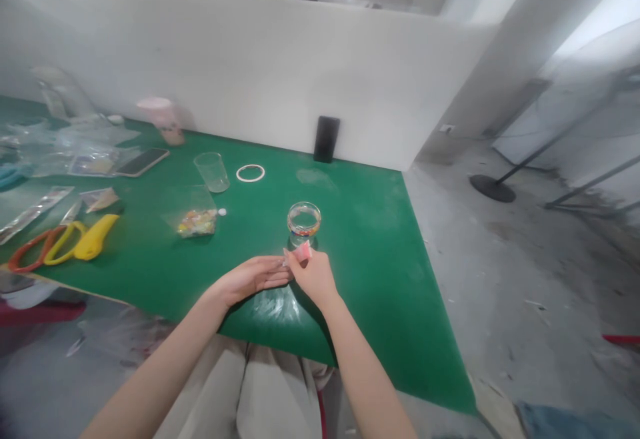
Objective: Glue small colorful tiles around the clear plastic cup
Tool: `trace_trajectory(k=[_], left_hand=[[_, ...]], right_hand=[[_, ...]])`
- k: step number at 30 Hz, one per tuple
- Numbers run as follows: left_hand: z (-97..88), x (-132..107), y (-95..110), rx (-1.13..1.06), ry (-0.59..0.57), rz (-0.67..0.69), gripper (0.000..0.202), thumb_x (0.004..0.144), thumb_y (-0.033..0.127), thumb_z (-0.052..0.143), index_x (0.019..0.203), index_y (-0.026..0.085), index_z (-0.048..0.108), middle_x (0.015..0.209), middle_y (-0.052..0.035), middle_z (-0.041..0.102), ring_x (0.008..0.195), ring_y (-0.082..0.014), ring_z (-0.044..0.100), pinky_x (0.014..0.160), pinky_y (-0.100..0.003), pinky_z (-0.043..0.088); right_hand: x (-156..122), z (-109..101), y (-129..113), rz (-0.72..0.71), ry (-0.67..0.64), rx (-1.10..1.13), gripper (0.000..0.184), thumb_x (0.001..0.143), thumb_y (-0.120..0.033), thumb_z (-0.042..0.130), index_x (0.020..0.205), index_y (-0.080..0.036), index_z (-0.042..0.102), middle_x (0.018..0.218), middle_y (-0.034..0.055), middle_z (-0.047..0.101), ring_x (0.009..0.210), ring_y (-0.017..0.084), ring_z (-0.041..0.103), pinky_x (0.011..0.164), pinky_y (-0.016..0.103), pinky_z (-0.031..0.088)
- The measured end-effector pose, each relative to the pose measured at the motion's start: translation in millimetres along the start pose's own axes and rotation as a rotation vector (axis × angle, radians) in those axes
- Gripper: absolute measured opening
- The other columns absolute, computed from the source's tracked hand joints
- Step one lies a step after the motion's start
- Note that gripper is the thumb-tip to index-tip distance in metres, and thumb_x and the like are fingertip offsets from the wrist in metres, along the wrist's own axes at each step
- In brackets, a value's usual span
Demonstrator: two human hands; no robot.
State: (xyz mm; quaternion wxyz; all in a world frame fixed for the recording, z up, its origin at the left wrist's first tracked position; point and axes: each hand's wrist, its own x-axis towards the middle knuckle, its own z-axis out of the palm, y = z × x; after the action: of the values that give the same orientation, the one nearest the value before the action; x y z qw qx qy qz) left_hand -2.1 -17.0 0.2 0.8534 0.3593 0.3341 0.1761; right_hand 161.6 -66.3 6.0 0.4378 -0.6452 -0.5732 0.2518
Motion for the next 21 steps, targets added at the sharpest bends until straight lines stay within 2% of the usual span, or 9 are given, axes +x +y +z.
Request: trace_trajectory(k=[10, 16, 21], left_hand=[[-2.7, 1.9, -2.0, 0.004, -0.023, 0.013, 0.037, 0.079, 0.028, 0.069, 0.111, 0.010, 0.067, 0.114, -0.0180, 0.066, 0.106, -0.0240, 0.063, 0.106, -0.041, 0.036], [-4.8, 3.0, -3.0, 0.002, -0.026, 0.014, 0.037, 0.081, 0.027, 0.067, 0.114, 0.010, 0.065, 0.115, -0.0176, 0.066, 0.108, -0.0234, 0.063, 0.106, -0.040, 0.036], [-3.4, 0.1, 0.2, -0.006, -0.020, 0.011, 0.038, 0.080, 0.028, 0.067, 0.113, 0.009, 0.066, 0.118, -0.0186, 0.064, 0.110, -0.0254, 0.061, 0.107, -0.040, 0.036]], right_hand=[[-2.3, 0.3, -1.2, -0.047, 0.007, -0.123, 0.037, 0.083, -0.042, 0.053, 0.053, -0.020, 0.049, 0.048, -0.0004, 0.055, 0.045, 0.012, 0.049, 0.048, 0.023, 0.035], [-3.5, -0.1, 1.4, -0.055, 0.011, -0.141, 0.036, 0.083, -0.040, 0.053, 0.054, -0.020, 0.050, 0.049, -0.0002, 0.056, 0.045, 0.012, 0.049, 0.049, 0.024, 0.036], [-0.9, -2.8, -0.6, 0.012, 0.079, -0.002, 0.034, 0.078, -0.043, 0.058, 0.054, -0.019, 0.052, 0.049, 0.0011, 0.058, 0.046, 0.014, 0.053, 0.049, 0.024, 0.040]])
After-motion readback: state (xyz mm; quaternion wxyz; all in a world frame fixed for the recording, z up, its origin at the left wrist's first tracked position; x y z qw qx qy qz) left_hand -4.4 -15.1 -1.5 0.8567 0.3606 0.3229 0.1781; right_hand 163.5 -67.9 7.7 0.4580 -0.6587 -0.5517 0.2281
